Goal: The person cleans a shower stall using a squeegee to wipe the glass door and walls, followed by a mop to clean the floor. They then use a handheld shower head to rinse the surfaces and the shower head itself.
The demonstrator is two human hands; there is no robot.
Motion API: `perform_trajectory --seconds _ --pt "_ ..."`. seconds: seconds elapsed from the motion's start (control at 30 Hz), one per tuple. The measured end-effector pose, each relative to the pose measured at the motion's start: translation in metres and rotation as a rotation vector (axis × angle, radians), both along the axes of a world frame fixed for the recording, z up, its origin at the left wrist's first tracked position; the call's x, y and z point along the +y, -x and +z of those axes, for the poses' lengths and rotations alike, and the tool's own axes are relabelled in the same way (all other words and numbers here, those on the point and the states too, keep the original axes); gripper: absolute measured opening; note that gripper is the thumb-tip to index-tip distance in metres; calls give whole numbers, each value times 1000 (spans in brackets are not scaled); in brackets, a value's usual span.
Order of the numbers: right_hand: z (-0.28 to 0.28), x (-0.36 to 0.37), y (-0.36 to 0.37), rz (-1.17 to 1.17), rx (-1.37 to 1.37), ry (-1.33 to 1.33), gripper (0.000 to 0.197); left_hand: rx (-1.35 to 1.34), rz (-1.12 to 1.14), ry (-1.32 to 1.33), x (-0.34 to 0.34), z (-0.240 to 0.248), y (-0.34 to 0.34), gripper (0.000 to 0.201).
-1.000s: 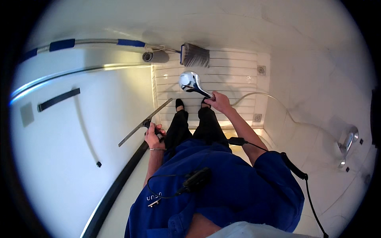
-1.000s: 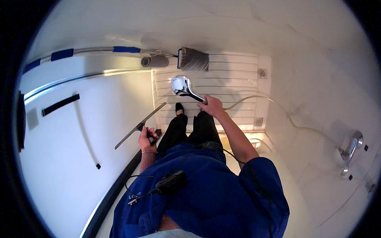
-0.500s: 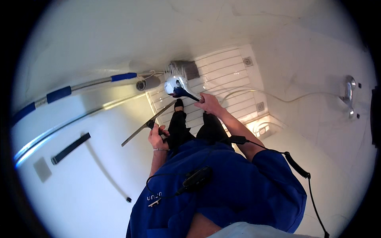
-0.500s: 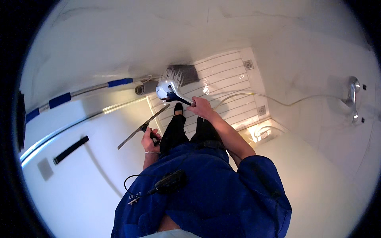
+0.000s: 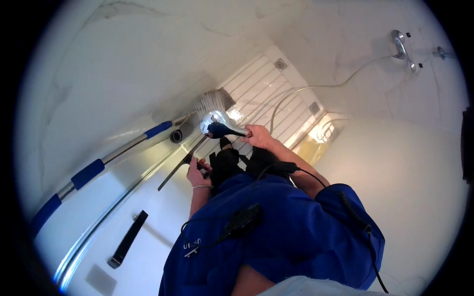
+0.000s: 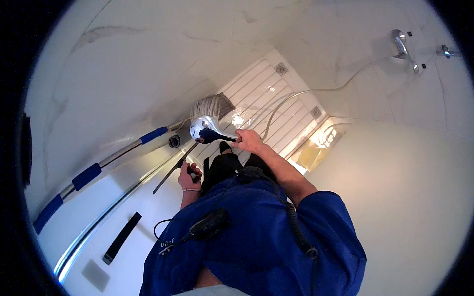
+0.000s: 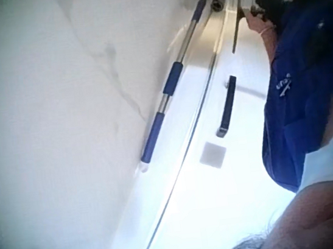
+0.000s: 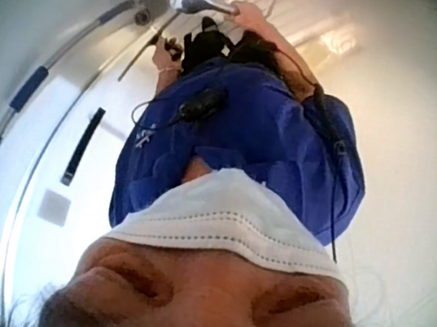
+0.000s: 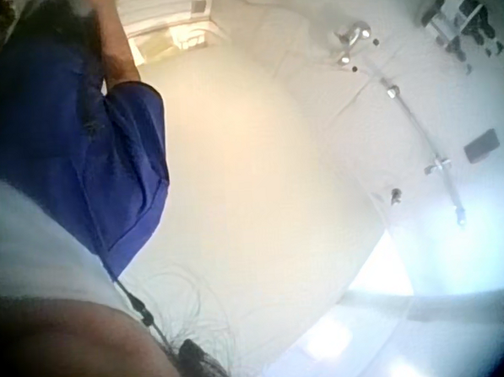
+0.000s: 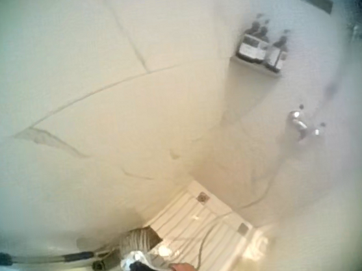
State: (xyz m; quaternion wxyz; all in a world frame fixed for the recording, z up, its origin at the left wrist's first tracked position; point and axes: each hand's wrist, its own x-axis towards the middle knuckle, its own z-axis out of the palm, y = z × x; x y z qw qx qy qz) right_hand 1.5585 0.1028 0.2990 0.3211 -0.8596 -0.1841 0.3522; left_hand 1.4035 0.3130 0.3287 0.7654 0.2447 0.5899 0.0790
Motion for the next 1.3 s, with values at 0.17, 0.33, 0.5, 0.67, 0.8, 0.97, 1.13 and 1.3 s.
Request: perform_trajectory --seconds 0.17,0.33,0.5,0.67,0.8,0.97,1.13,1.3 --pt "6 3 10 -66 3 -46 35 61 -26 37 5 2 -4 20" --pt "6 5 16 -72 -68 28 34 17 -4 84 14 1 2 20" --pt "-2 -4 14 -50 1 83 36 -1 0 56 15 -2 4 22" --pt "-9 -25 12 -91 46 121 34 -17 -24 76 4 -6 1 23" --pt "-9 -42 15 -101 -37 111 33 11 -45 62 0 -6 0 22" --pt "-3 -47 18 -133 -3 94 33 -5 -61 28 -1 -4 -4 22" --pt "5 -31 22 -82 -16 -30 32 19 -69 9 -2 -1 -8 22" --pt "6 -13 25 -57 58 -67 39 57 -58 -2 -2 0 -8 23"
